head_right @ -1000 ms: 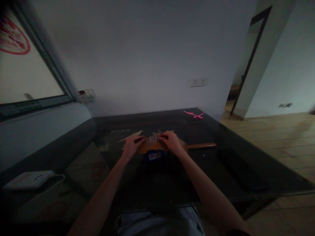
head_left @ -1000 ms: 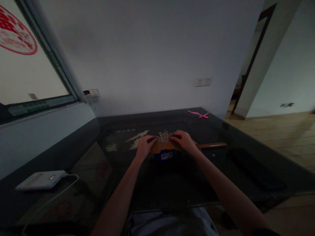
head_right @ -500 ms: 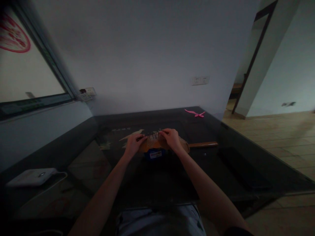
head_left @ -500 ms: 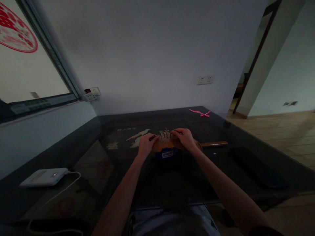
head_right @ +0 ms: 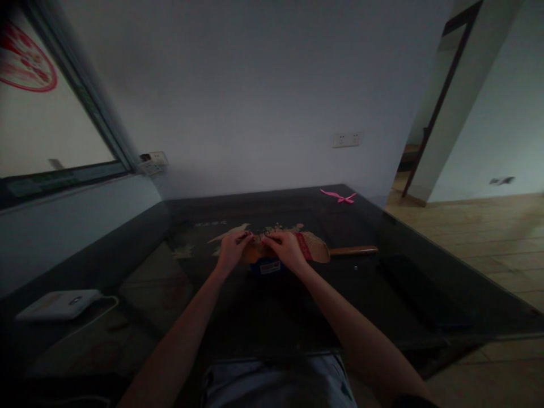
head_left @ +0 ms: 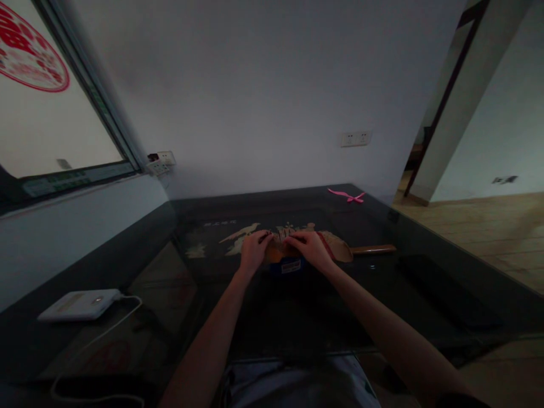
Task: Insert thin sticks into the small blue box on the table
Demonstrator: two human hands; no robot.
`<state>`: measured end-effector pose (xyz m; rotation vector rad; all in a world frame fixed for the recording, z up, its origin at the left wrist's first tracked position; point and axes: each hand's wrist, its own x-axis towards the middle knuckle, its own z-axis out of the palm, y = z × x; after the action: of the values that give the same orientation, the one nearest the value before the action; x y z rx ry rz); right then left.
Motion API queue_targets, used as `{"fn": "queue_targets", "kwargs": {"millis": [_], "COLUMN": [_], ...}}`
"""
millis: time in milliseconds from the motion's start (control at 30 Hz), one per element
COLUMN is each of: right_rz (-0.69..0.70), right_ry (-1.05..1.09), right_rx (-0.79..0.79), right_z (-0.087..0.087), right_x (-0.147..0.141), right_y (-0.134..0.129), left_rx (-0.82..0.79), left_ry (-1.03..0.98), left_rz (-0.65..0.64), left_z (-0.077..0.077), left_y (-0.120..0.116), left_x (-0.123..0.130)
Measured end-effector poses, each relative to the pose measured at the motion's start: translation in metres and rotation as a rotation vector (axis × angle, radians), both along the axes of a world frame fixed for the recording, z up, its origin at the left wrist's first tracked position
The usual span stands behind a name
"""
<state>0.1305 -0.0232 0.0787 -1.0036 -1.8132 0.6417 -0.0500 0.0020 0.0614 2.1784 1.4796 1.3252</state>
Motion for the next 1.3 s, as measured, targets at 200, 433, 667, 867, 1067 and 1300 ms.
{"fn": "queue_targets", "kwargs": {"millis": [200,433,667,867,1067,1300], "right_rz": [-0.056,0.037,0.337,0.38,0.253,0.177], "right_ry": [-0.025,0.075,-0.153,-0.622,-0.746,-0.801], "right_rx": [-0.013,-0.04,-0.082,-0.036,-0.07,-0.053], "right_z": [-0.005,0.005,0.014,-0.014,-0.039,-0.048], "right_x": [0.0,0.002,-0.033,-0.097,-0.154,-0.193], "right_y": [0.002,-0.006,-0.048,-0.051,-0.014,0.002], "left_rx": [-0.017,-0.1,-0.227,-0.439,-0.466,-0.452], "left_ry": [-0.182,-0.228,0.363,0.594,0.621,0.574], "left_rz": [-0.061,-0.043,0.335,0.397,0.382,0.357], "left_z": [0.005,0.014,-0.018,-0.042,-0.038,-0.042], "left_y": [0.001,0.011,-0.003,-0.012,-0.013,-0.01], "left_x": [-0.004,-0.048,-0.164,-0.2,-0.189,-0.189]}}
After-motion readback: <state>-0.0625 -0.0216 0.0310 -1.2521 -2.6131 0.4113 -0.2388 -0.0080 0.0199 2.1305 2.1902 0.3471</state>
